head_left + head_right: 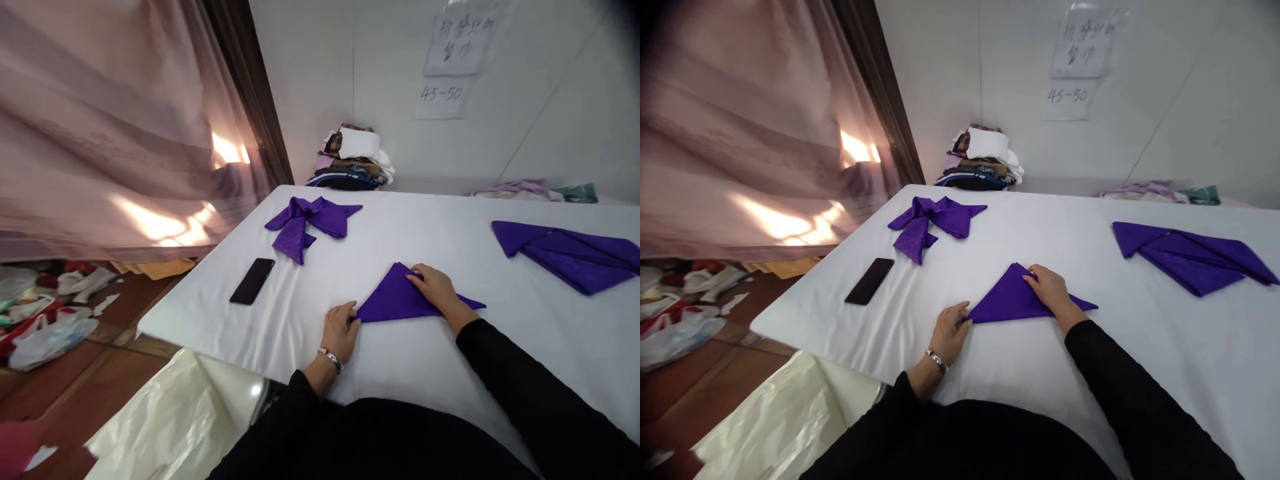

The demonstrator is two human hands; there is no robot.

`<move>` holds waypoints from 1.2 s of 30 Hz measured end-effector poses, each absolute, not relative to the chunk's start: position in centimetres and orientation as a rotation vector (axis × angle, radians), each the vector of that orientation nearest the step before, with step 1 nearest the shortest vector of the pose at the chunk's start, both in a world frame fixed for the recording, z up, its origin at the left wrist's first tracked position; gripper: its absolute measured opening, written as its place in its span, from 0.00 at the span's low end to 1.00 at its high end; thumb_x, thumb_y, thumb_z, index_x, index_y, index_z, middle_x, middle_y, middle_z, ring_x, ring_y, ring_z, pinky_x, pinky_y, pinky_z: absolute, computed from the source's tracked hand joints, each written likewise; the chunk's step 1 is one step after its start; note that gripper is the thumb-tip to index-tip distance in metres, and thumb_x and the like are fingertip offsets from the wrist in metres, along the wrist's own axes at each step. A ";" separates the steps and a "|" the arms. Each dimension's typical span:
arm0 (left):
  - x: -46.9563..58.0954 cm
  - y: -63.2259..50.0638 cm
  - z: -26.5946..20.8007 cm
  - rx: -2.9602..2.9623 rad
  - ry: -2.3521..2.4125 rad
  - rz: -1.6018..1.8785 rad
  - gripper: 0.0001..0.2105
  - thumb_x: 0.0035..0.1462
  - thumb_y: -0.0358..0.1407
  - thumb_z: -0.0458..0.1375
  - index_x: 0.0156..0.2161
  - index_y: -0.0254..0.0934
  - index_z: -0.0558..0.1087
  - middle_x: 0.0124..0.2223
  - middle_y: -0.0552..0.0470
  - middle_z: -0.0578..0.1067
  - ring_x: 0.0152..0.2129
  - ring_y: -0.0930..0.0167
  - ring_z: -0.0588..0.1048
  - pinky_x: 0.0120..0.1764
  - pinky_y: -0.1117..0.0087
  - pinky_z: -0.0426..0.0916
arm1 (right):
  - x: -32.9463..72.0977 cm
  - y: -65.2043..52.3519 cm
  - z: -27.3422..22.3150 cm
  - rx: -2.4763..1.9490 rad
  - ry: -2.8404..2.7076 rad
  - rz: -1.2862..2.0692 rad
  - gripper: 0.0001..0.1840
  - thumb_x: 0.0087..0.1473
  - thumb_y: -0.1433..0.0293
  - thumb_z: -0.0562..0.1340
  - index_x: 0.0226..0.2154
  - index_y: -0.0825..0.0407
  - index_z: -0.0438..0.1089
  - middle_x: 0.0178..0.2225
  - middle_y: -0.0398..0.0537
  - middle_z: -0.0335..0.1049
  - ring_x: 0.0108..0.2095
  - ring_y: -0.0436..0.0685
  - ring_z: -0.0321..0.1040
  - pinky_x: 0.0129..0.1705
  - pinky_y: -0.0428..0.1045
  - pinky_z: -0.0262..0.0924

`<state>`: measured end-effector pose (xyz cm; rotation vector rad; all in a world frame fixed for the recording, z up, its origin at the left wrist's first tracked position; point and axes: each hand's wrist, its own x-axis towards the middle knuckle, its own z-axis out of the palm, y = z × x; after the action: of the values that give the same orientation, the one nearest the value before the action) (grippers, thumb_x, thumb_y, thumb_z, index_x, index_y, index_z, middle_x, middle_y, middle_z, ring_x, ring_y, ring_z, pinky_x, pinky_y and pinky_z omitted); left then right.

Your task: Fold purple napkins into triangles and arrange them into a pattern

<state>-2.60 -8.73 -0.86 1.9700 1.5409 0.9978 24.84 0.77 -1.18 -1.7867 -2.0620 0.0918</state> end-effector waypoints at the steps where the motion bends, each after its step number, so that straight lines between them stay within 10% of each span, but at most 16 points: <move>1: -2.8 -8.9 -0.8 1.970 1.532 1.007 0.18 0.48 0.26 0.56 0.46 0.39 0.66 0.36 0.53 0.73 0.37 0.69 0.70 0.47 0.59 0.63 | 24.9 0.8 -1.2 -1.788 -2.061 0.093 0.12 0.54 0.60 0.55 0.37 0.48 0.67 0.34 0.45 0.73 0.35 0.56 0.68 0.32 0.48 0.56; 13: -2.9 -9.1 -0.1 2.035 1.633 0.916 0.01 0.50 0.33 0.59 0.31 0.40 0.71 0.39 0.53 0.72 0.42 0.67 0.67 0.47 0.59 0.60 | 24.9 0.8 -1.4 -1.812 -2.041 0.094 0.13 0.55 0.60 0.54 0.38 0.48 0.68 0.35 0.45 0.73 0.35 0.56 0.68 0.33 0.48 0.56; 36: -3.1 -7.9 0.5 2.162 1.845 0.766 0.03 0.51 0.30 0.55 0.28 0.39 0.68 0.41 0.50 0.71 0.42 0.66 0.68 0.49 0.57 0.58 | 24.4 1.1 -1.0 -1.815 -2.101 0.121 0.12 0.56 0.61 0.53 0.38 0.48 0.67 0.36 0.45 0.72 0.37 0.57 0.68 0.34 0.49 0.56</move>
<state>-3.12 -7.89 0.48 2.1620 1.8448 0.7658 24.37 1.13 -0.98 -1.8146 -2.1011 0.1210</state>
